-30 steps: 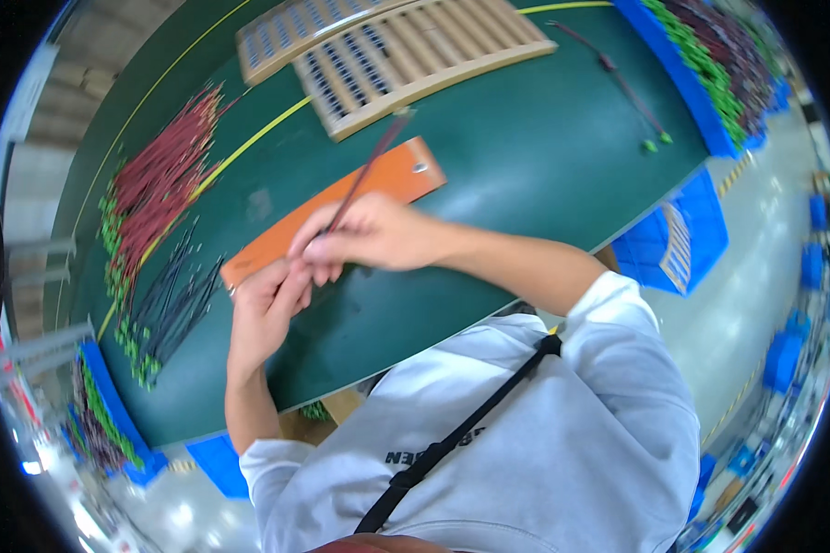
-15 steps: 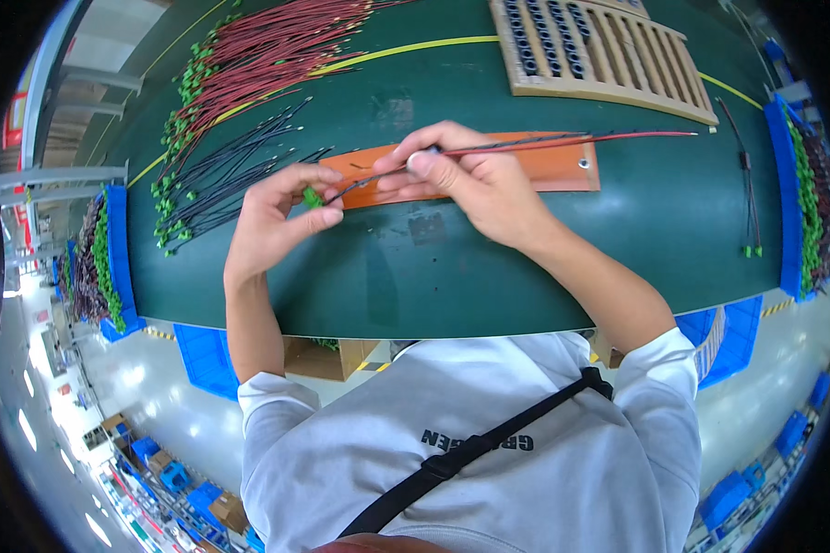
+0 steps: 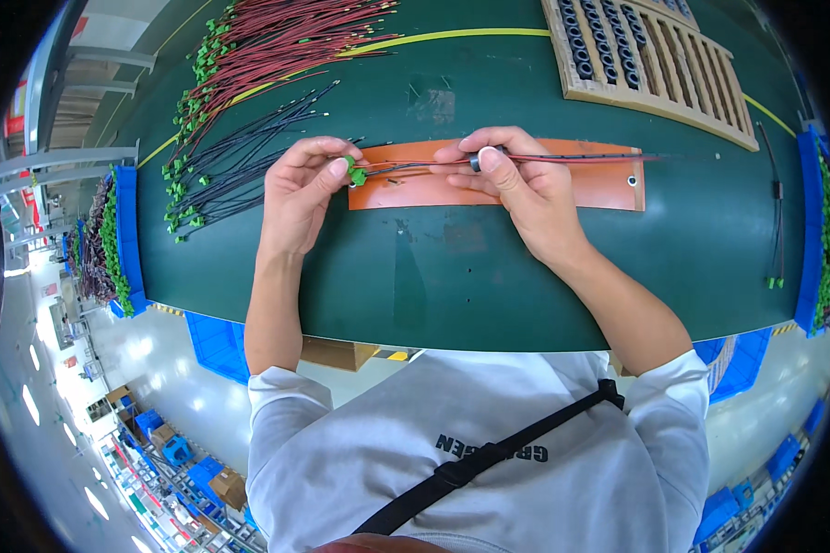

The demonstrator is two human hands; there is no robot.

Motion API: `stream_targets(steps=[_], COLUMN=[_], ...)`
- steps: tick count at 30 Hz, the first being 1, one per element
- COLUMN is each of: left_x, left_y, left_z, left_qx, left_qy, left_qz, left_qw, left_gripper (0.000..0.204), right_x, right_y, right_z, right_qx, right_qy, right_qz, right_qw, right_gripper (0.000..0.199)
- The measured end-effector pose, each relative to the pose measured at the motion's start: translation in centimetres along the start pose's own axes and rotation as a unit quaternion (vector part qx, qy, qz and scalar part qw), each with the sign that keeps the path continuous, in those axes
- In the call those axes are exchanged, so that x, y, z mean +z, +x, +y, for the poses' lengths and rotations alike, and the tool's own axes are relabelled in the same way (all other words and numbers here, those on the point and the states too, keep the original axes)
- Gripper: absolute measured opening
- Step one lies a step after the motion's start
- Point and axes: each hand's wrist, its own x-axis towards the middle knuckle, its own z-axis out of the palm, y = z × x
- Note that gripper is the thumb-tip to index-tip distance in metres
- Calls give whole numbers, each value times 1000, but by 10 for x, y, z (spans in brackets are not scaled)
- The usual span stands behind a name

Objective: The person assembles wire harnesses by inserting red and black wires into green plastic connectors and securing them with a black heat shrink tube. They use a small metal tool to manipulate the wires and connectors on a green workbench, placing the finished units into a wooden rack.

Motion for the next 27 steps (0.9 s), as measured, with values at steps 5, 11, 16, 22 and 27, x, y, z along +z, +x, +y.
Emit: stream_targets(steps=[5, 11, 16, 22, 27], left_x=[9, 26, 30, 26, 27], left_y=[-1, -4, -2, -3, -1], left_z=[-8, -18, -19, -20, -19], left_qx=[93, 146, 132, 173, 161], left_qy=[110, 193, 224, 290, 306], left_qz=[40, 63, 67, 46, 56], left_qw=[989, 968, 963, 940, 937], left_gripper=[26, 35, 35, 35, 35], right_x=[-1, -6, -5, 2, 5], right_y=[3, 4, 3, 1, -1], right_z=[-1, -1, -2, 0, 1], right_qx=[28, 37, 29, -7, -40], right_qy=[30, 57, 37, 9, -21], right_qz=[-7, -23, -12, 16, 34], right_qw=[999, 997, 999, 1000, 998], right_gripper=[28, 26, 26, 24, 21])
